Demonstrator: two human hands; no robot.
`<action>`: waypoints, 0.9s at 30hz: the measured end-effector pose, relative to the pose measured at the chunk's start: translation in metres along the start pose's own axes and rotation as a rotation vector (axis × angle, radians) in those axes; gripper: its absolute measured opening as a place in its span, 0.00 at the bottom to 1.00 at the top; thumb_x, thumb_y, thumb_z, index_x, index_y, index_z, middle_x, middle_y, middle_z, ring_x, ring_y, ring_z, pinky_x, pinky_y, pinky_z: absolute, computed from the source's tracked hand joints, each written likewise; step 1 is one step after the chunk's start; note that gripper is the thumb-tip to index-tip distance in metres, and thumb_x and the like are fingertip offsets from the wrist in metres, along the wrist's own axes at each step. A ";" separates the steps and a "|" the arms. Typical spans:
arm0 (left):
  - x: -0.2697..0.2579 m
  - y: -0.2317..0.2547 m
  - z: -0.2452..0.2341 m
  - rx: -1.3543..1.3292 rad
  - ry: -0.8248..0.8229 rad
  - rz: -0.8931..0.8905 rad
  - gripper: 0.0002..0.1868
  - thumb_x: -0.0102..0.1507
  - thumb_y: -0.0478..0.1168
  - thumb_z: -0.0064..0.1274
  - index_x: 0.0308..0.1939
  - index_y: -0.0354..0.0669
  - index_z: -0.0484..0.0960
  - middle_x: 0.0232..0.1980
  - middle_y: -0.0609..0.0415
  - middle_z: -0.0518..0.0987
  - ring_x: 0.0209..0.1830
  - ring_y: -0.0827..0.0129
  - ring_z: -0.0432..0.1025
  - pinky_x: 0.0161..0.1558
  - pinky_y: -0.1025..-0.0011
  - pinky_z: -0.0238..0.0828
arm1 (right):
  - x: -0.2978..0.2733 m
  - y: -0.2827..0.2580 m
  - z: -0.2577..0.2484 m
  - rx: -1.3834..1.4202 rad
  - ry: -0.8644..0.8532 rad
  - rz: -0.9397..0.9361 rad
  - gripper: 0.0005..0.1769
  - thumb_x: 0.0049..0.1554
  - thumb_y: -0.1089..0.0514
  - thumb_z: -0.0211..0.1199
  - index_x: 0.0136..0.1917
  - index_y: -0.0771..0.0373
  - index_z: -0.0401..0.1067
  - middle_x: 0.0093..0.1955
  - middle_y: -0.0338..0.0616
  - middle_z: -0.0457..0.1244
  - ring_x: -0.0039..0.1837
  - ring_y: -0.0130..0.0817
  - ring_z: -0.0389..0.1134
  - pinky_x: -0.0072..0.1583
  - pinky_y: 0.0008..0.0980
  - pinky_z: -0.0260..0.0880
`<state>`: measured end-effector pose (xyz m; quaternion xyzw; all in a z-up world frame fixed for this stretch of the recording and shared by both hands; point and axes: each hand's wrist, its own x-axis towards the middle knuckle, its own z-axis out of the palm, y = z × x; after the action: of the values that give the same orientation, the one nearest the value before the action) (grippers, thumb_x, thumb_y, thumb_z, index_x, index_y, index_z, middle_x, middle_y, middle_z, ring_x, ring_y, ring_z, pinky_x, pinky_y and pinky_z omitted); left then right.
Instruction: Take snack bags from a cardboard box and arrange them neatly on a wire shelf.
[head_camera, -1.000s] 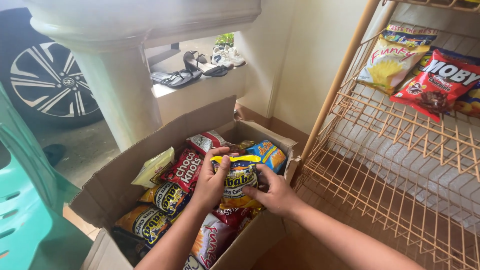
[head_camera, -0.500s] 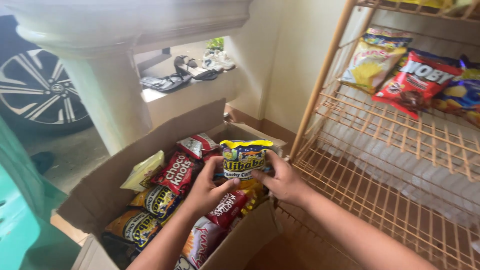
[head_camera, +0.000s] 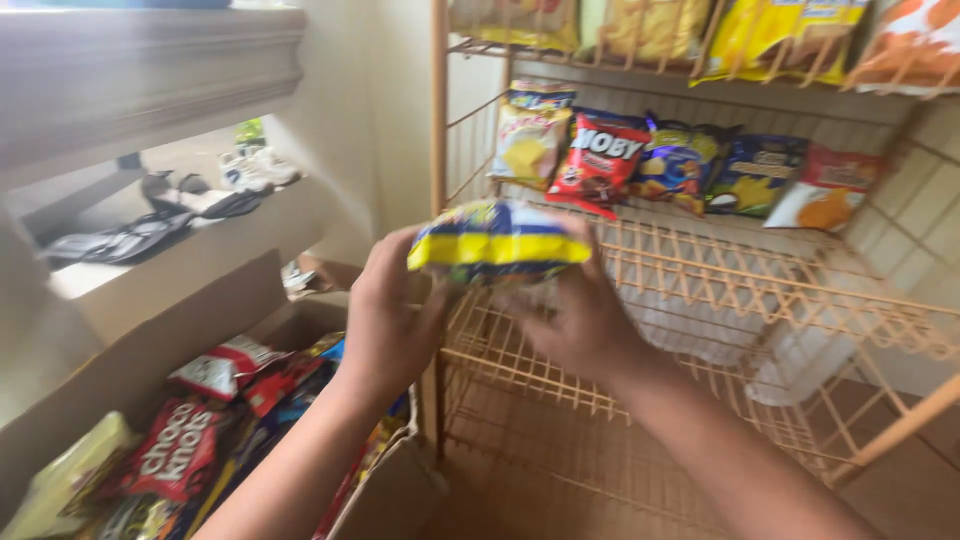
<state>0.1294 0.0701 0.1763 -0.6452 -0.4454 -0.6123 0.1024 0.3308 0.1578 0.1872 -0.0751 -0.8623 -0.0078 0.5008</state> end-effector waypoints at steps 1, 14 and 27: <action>0.013 0.005 0.017 -0.017 0.000 0.005 0.26 0.59 0.32 0.62 0.60 0.38 0.74 0.54 0.44 0.80 0.56 0.55 0.77 0.56 0.60 0.75 | 0.003 0.007 -0.018 -0.017 -0.003 0.003 0.27 0.57 0.59 0.71 0.66 0.63 0.64 0.68 0.59 0.57 0.72 0.52 0.61 0.71 0.44 0.65; 0.141 -0.036 0.253 -0.071 -0.486 -0.044 0.24 0.62 0.33 0.54 0.60 0.32 0.68 0.56 0.34 0.79 0.60 0.41 0.74 0.59 0.52 0.72 | 0.008 0.237 -0.160 -0.119 -0.139 0.882 0.27 0.54 0.58 0.69 0.66 0.60 0.69 0.61 0.46 0.69 0.62 0.40 0.72 0.59 0.40 0.74; 0.148 -0.081 0.351 0.447 -1.015 0.173 0.37 0.59 0.39 0.51 0.74 0.43 0.65 0.71 0.45 0.70 0.78 0.54 0.59 0.78 0.51 0.52 | -0.018 0.368 -0.148 -0.720 -0.554 0.803 0.32 0.56 0.33 0.69 0.59 0.61 0.75 0.52 0.60 0.68 0.53 0.52 0.69 0.53 0.45 0.67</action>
<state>0.2962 0.4216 0.1927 -0.8557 -0.5033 -0.1050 0.0592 0.5173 0.5064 0.2229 -0.5585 -0.8081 -0.0894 0.1648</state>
